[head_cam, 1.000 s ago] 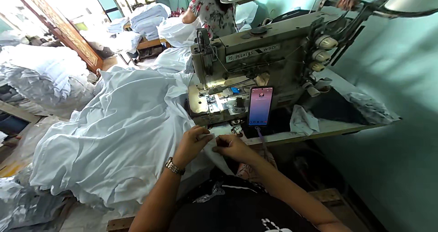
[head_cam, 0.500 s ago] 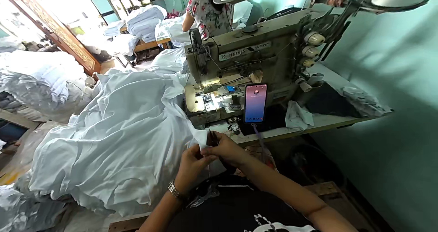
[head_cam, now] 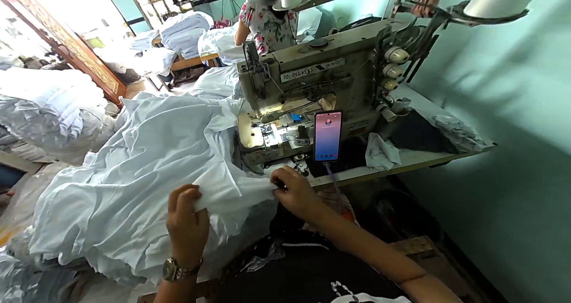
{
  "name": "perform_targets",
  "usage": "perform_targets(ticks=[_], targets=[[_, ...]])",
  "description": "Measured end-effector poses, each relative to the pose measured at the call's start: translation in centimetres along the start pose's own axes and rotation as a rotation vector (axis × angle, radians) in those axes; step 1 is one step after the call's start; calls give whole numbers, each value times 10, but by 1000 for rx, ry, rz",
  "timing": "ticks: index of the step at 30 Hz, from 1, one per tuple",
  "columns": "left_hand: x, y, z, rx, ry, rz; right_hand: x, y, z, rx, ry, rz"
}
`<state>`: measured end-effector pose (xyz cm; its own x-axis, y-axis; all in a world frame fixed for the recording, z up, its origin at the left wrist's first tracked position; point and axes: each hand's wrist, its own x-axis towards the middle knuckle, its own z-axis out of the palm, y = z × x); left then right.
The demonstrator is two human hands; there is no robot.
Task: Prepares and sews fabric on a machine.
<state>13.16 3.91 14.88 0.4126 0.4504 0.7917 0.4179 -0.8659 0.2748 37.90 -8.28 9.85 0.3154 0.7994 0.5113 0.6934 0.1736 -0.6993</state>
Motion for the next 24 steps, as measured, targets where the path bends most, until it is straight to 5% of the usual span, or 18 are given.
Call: perform_targets(ticks=[4,7,9,11,13,19,24], targets=[[-37,-11,-2,133,-269,-8,8,5,-12,517,20,300],[-57,-17,6,126,-310,-138,9,1,-18,1041,-174,605],[-56,-12,9,-208,-238,-401,8,5,-12,1096,-313,649],[-41,-4,4,-908,-91,-811,9,14,-3,1074,-326,661],[-31,-4,-1,-1238,4,-973,8,19,3,1051,-298,643],[-40,-29,-10,-1136,-295,-648,9,22,-8,766,-316,248],[-38,-18,4,-454,-299,-468,12,23,-2,195,-272,81]])
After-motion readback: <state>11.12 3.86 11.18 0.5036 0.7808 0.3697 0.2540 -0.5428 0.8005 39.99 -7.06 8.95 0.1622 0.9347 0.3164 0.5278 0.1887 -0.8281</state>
